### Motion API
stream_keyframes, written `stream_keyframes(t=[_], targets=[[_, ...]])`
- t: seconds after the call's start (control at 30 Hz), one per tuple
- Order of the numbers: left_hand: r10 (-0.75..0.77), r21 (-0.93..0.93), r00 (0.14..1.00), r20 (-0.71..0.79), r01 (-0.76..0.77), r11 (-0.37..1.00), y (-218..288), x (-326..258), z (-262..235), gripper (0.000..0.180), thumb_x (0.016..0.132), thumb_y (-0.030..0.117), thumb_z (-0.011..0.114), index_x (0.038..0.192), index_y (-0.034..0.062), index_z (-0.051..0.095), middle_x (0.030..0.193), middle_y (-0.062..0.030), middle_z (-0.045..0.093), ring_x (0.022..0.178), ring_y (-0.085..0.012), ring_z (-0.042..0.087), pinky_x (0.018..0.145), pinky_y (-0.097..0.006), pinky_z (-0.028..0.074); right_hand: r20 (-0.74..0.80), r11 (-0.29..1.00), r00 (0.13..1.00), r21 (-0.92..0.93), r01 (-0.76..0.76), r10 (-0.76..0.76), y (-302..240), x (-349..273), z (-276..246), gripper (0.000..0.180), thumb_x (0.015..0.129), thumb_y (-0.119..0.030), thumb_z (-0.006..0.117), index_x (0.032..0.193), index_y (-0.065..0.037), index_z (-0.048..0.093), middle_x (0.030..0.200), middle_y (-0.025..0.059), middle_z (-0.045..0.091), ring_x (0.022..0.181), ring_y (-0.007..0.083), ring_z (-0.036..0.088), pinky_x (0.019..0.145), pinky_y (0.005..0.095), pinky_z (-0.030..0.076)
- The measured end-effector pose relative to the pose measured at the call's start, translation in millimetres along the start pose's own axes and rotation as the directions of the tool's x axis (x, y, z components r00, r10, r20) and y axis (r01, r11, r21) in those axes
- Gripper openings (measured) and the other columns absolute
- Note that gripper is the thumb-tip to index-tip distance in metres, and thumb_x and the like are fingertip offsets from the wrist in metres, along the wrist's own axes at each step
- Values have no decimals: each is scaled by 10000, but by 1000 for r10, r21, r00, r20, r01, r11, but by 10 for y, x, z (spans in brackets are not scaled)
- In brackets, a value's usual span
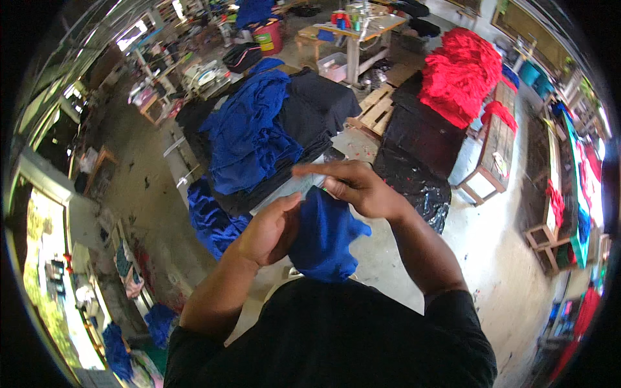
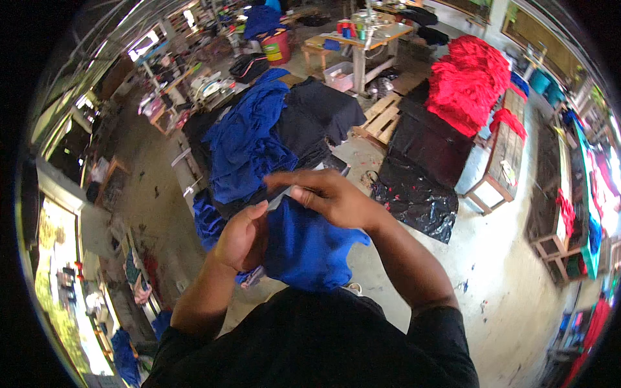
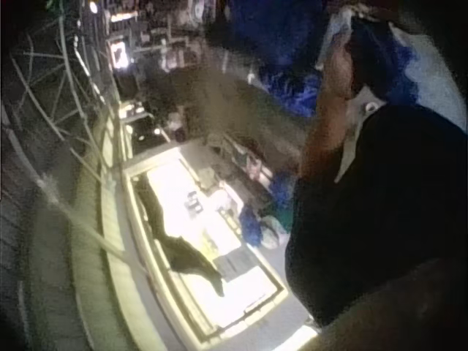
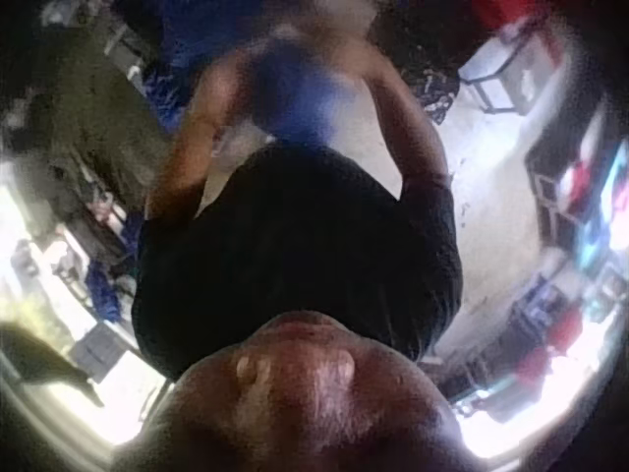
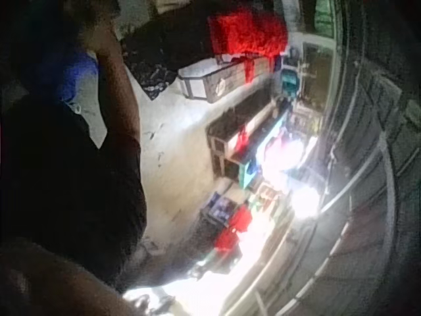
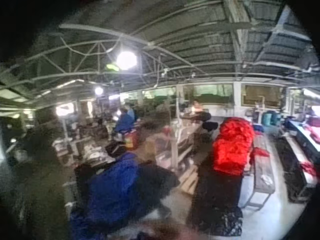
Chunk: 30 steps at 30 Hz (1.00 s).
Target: The person holds a blue garment and uses small scissors to trim loose threads and a red tag from the fabric. The person then picks up another blue garment and repeats the trimming process.
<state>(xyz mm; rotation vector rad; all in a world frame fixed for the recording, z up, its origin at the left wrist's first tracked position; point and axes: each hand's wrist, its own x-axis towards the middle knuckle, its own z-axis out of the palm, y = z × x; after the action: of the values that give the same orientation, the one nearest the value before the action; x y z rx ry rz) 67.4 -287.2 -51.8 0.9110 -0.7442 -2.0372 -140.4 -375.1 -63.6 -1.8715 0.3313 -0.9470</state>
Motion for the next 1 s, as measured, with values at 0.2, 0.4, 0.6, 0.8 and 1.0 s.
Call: stream_keyframes(t=[0.2, 0.4, 0.6, 0.8, 1.0], targets=[[-156, 890, 900, 407, -352, 290, 758, -143, -345, 351, 907, 280, 711, 1045, -42, 705, 812, -189, 702, 744, -162, 659, 757, -330, 515, 302, 962, 914, -33, -272, 269, 90, -186, 102, 391, 915, -391, 723, 932, -3, 676, 741, -8, 587, 707, 108, 516, 642, 290, 400], [-82, 885, 919, 386, -344, 313, 939, -324, -688, 261, 845, 142, 761, 1016, -46, 706, 899, -115, 741, 801, -150, 667, 750, -309, 505, 53, 858, 882, 214, -468, 468, -149, -366, 557, 382, 942, -340, 696, 1141, -14, 694, 767, 31, 609, 732, 111, 568, 671, 286, 450], [-253, 795, 763, 595, -514, 321, 821, -82, -757, 260, 876, 136, 740, 1054, -49, 704, 907, -150, 734, 805, -217, 682, 769, -321, 518, -30, 926, 932, 128, -355, 361, -36, -446, 1148, 363, 917, -299, 725, 1168, -44, 666, 816, 70, 631, 813, 169, 591, 768, 322, 465], [-424, 809, 706, 567, -382, 446, 802, -26, -806, 244, 878, 137, 731, 1025, -56, 709, 897, -150, 734, 795, -169, 669, 752, -313, 514, -3, 810, 821, 165, -563, 571, -173, -674, 1188, 264, 887, -277, 755, 951, -39, 660, 748, 24, 610, 737, 138, 560, 720, 306, 456], [-343, 760, 785, 516, -235, 606, 862, 16, -1021, 139, 895, 96, 687, 988, -7, 702, 878, -37, 685, 811, -86, 595, 778, -246, 481, -293, 822, 768, 165, -546, 569, -235, -934, 1085, 324, 935, -330, 704, 946, -7, 707, 796, 31, 657, 762, 117, 570, 720, 299, 452]])
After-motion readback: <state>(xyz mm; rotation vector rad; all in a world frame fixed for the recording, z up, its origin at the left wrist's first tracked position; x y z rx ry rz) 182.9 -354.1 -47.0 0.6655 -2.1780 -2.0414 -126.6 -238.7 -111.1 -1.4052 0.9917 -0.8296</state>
